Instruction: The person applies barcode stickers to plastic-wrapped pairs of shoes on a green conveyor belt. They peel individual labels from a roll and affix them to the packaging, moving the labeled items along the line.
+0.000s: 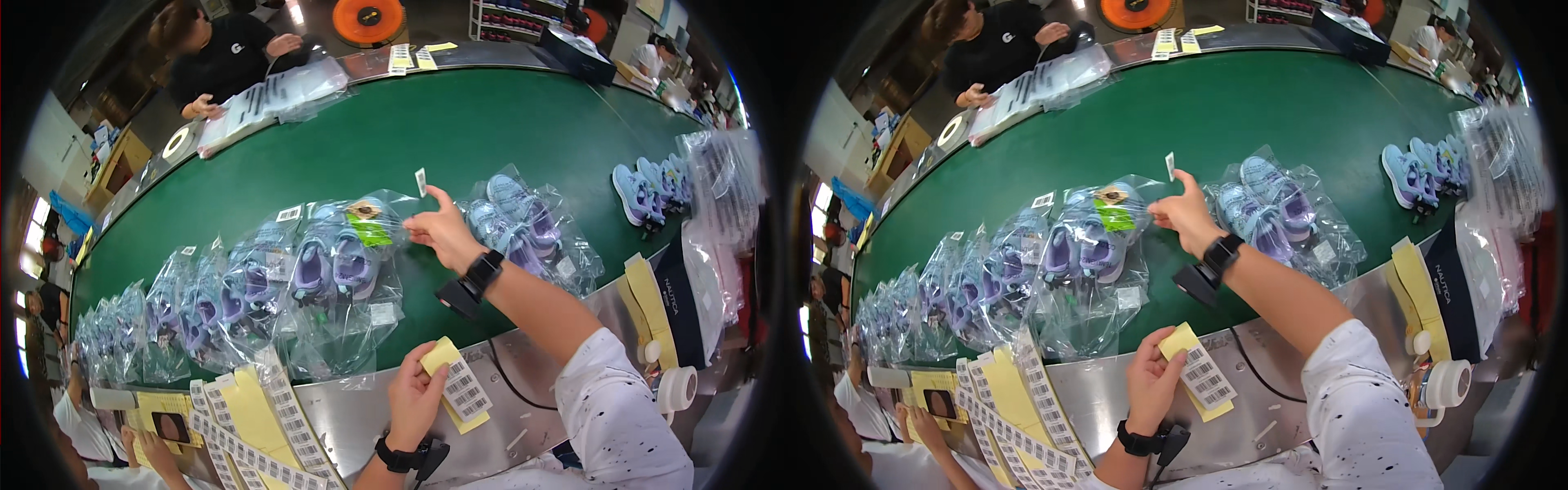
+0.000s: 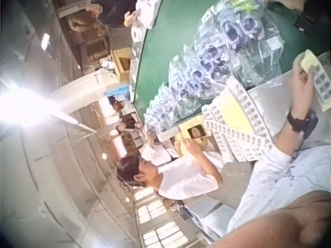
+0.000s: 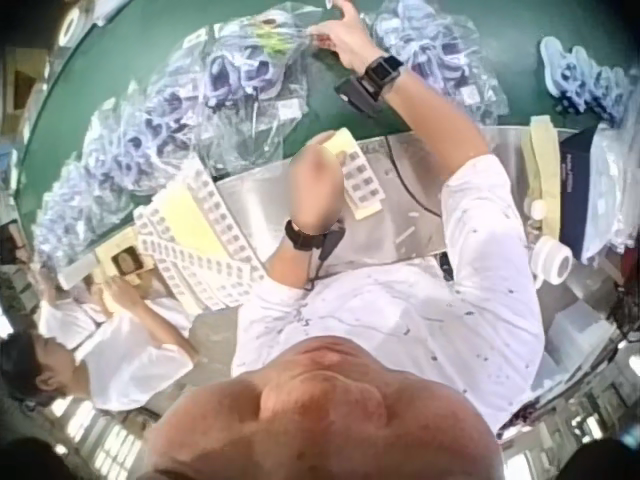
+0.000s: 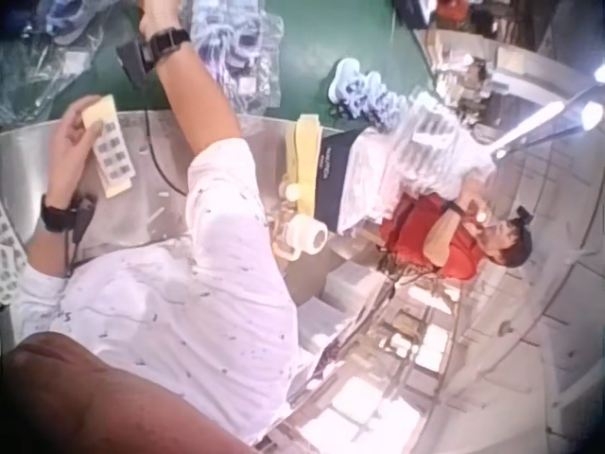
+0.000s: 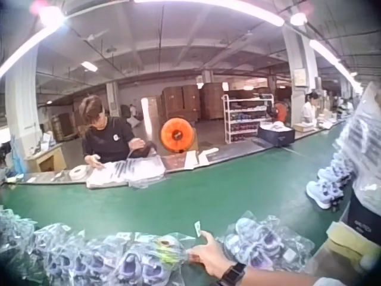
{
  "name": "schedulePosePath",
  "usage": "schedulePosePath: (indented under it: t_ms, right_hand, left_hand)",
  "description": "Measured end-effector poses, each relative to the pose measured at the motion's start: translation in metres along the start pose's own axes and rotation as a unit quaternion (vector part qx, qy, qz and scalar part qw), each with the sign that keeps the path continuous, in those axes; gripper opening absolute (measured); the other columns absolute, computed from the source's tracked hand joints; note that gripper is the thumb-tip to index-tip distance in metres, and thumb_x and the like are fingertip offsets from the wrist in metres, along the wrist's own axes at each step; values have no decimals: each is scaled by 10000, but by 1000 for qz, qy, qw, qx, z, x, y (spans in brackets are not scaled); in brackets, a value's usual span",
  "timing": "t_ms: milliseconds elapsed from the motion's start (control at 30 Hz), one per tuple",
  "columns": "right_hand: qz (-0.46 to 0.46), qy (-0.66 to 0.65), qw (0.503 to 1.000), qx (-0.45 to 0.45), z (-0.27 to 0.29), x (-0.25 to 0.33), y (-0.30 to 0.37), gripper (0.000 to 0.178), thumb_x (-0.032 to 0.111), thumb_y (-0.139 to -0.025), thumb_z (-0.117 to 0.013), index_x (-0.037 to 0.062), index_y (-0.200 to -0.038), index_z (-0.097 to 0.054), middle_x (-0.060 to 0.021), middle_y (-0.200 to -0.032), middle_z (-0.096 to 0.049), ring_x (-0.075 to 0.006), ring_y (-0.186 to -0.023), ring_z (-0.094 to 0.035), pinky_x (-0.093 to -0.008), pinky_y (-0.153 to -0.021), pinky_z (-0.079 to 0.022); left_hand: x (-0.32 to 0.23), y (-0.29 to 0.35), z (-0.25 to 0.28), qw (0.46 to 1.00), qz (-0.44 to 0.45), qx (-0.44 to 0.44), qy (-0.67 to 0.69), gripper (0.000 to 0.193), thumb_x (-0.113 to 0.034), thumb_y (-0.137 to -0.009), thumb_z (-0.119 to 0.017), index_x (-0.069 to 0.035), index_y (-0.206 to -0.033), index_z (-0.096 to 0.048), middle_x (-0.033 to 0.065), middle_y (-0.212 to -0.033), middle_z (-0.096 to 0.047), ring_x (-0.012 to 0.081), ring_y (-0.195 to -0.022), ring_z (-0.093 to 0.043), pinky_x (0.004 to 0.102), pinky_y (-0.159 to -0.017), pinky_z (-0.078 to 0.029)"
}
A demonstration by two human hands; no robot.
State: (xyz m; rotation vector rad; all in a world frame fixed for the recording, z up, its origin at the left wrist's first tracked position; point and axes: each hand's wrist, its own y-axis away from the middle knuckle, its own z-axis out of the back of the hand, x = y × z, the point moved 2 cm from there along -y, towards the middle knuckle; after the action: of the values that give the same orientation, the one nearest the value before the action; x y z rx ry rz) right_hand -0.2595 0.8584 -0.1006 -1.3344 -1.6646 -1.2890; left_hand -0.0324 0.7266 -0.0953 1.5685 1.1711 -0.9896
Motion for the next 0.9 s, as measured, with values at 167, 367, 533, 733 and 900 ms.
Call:
schedulePosePath:
  t_ms: [167,367,533,733,900]
  right_hand:
    - [33,-8,998,-49,16,13,0,530,13,-818,-679,67,-1295,-453,-83,-981,-628,-168,-870,-598,-356,-791,-527]
    - [-46,-120,992,-6,19,19,-36,163,79,-817,-714,56,-952,-625,-58,-974,-635,-187,-900,-571,-354,-804,-488]
    - [-105,-144,984,25,7,-10,-47,129,59,-835,-691,15,-942,-636,-96,-970,-645,-229,-900,-604,-362,-788,-511]
    - [-60,-172,983,4,-7,-24,-47,122,-22,-829,-657,-13,-899,-558,-129,-878,-645,-239,-773,-639,-356,-733,-533]
    - [-20,-124,991,-34,-13,-22,-47,334,-56,-818,-650,-1,-1095,-472,-149,-886,-629,-223,-770,-634,-339,-674,-544]
  left_hand:
    - [3,-2,-2,1000,-12,15,-1,395,17,-924,-574,33,-1301,-458,133,-1113,-622,140,-977,-636,250,-814,-522]
    - [7,-5,-4,999,-29,9,-9,380,9,-925,-577,31,-1290,-476,123,-1091,-633,127,-950,-641,249,-798,-525]
    - [7,-4,-5,1000,-7,5,-13,374,31,-912,-586,31,-1272,-483,122,-1093,-634,132,-973,-634,245,-817,-520]
    - [10,-5,-10,1000,-1,8,-20,382,32,-912,-585,29,-1279,-477,123,-1089,-637,132,-963,-638,243,-813,-519]
    - [12,-8,-15,1000,-4,16,-19,387,32,-912,-586,25,-1282,-473,123,-1090,-637,134,-963,-639,242,-816,-517]
